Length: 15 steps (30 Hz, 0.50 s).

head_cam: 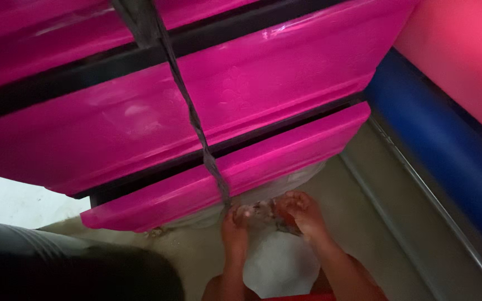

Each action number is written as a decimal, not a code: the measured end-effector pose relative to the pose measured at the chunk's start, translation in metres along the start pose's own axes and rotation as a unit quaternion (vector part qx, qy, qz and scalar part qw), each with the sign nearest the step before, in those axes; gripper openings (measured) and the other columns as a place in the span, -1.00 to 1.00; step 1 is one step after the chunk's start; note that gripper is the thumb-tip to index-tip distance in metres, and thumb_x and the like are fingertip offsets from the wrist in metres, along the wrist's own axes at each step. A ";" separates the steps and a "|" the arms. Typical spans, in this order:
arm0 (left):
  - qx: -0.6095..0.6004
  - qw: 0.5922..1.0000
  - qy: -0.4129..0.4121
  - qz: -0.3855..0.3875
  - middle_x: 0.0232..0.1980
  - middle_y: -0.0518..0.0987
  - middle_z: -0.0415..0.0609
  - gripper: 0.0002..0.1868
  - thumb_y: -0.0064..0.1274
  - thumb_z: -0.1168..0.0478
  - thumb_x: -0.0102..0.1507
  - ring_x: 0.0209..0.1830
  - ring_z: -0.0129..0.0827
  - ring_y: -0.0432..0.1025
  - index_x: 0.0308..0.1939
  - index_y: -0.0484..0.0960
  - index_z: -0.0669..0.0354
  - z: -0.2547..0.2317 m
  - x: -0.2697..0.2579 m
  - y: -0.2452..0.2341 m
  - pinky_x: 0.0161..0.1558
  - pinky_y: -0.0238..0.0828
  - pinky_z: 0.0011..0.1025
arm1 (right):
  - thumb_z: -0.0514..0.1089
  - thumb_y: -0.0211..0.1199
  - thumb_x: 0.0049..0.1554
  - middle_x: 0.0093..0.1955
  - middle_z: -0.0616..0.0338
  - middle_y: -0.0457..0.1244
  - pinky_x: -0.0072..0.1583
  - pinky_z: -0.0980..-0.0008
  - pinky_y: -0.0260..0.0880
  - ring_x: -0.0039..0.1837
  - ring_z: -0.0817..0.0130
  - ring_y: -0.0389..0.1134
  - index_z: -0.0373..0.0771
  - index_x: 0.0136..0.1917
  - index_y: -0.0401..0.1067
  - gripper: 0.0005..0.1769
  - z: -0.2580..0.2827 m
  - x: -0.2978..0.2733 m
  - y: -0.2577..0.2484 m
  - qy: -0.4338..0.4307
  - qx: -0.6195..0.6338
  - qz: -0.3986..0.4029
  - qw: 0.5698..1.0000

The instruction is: The person sits on a red stool and wipes the bottom edge of a pink drawer unit with a patterned cloth. They repeatedly rub the lower horizontal surface and the seam between the drawers, focusing on the area near the floor.

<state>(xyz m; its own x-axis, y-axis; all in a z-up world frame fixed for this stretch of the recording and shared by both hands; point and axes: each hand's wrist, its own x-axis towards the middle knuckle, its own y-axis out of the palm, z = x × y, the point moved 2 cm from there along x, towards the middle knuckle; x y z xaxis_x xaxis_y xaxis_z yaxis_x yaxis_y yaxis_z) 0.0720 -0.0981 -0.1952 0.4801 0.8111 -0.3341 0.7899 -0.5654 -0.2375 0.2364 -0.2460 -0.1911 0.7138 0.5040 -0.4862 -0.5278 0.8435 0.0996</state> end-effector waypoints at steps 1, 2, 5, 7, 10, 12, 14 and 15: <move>0.042 0.999 0.016 0.001 0.07 0.58 -0.09 -0.67 0.08 0.17 0.33 0.04 -0.32 0.48 0.16 0.56 0.13 -0.004 -0.003 0.000 0.10 0.36 -0.35 | -0.33 0.25 0.12 0.14 0.05 0.41 0.22 0.36 0.42 0.16 0.28 0.44 -0.33 0.28 0.38 -0.56 0.000 -0.001 0.000 -0.002 0.022 0.007 1.000; 0.084 0.996 0.033 0.002 0.01 0.60 -0.08 -0.68 0.10 0.15 0.30 -0.01 -0.33 0.50 0.10 0.58 0.15 -0.005 -0.004 0.001 0.06 0.39 -0.33 | -0.32 0.26 0.11 0.14 0.06 0.41 0.22 0.35 0.43 0.16 0.28 0.44 -0.35 0.28 0.36 -0.56 0.001 -0.001 0.000 -0.005 0.044 0.013 0.999; 0.137 0.980 0.140 -0.033 -0.12 0.60 -0.01 -0.71 0.14 0.06 0.28 -0.14 -0.28 0.50 -0.10 0.62 0.22 -0.003 0.000 0.003 -0.04 0.45 -0.28 | -0.33 0.23 0.08 0.15 0.11 0.39 0.02 0.18 0.36 0.05 0.17 0.38 -0.21 0.35 0.30 -0.45 0.002 -0.004 0.000 0.065 0.016 0.026 0.997; 0.144 0.966 0.206 -0.058 -0.12 0.56 0.07 -0.69 0.14 0.04 0.30 -0.16 -0.21 0.46 -0.18 0.61 0.26 -0.002 0.000 0.003 -0.08 0.46 -0.24 | -0.24 0.41 0.02 0.11 0.09 0.40 0.14 0.29 0.44 0.10 0.23 0.45 -0.27 0.20 0.44 -0.54 0.011 -0.007 0.004 -0.099 -0.168 0.067 0.978; 0.139 0.956 0.253 -0.052 -0.05 0.52 0.13 -0.69 0.02 0.05 0.38 -0.09 -0.16 0.42 -0.16 0.56 0.27 -0.009 -0.007 0.006 -0.06 0.41 -0.22 | -0.18 0.56 -0.15 0.17 0.00 0.32 0.18 0.11 0.33 0.21 0.03 0.30 -0.25 0.19 0.49 -0.38 0.012 -0.019 0.010 -0.163 -0.423 0.018 0.891; 0.130 0.958 0.254 -0.022 -0.08 0.59 0.06 -0.66 -0.15 0.02 0.45 -0.05 -0.22 0.45 -0.09 0.51 0.26 -0.017 -0.020 0.007 0.01 0.38 -0.24 | -0.19 0.46 -0.06 0.10 0.02 0.32 0.25 0.08 0.26 0.22 0.03 0.23 -0.21 0.10 0.53 -0.58 0.011 -0.023 0.010 -0.170 -0.499 -0.006 0.850; 0.158 0.947 0.275 -0.043 -0.09 0.54 0.12 -0.63 -0.21 0.02 0.47 -0.07 -0.17 0.44 -0.05 0.48 0.30 -0.029 -0.025 0.008 -0.01 0.37 -0.20 | -0.24 0.20 0.26 -0.12 0.19 0.43 0.41 0.24 0.29 0.15 0.25 0.29 -0.14 -0.15 0.65 -0.77 0.014 -0.024 0.010 -0.202 -0.500 0.010 0.842; 0.171 0.941 0.286 -0.054 -0.10 0.52 0.15 -0.62 -0.24 0.02 0.48 -0.08 -0.15 0.43 -0.03 0.46 0.32 -0.035 -0.028 0.008 -0.02 0.36 -0.19 | -0.25 0.27 0.16 -0.12 0.21 0.42 0.35 0.18 0.24 0.17 0.16 0.25 -0.13 -0.14 0.64 -0.86 0.019 -0.028 0.009 -0.243 -0.482 -0.050 0.840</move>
<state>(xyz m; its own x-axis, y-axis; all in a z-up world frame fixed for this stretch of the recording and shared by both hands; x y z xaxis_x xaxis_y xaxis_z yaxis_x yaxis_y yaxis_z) 0.0783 -0.1202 -0.1562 0.6089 0.7589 0.2307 0.7230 -0.4114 -0.5550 0.2204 -0.2485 -0.1601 0.7568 0.6534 -0.0151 -0.4144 0.4620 -0.7841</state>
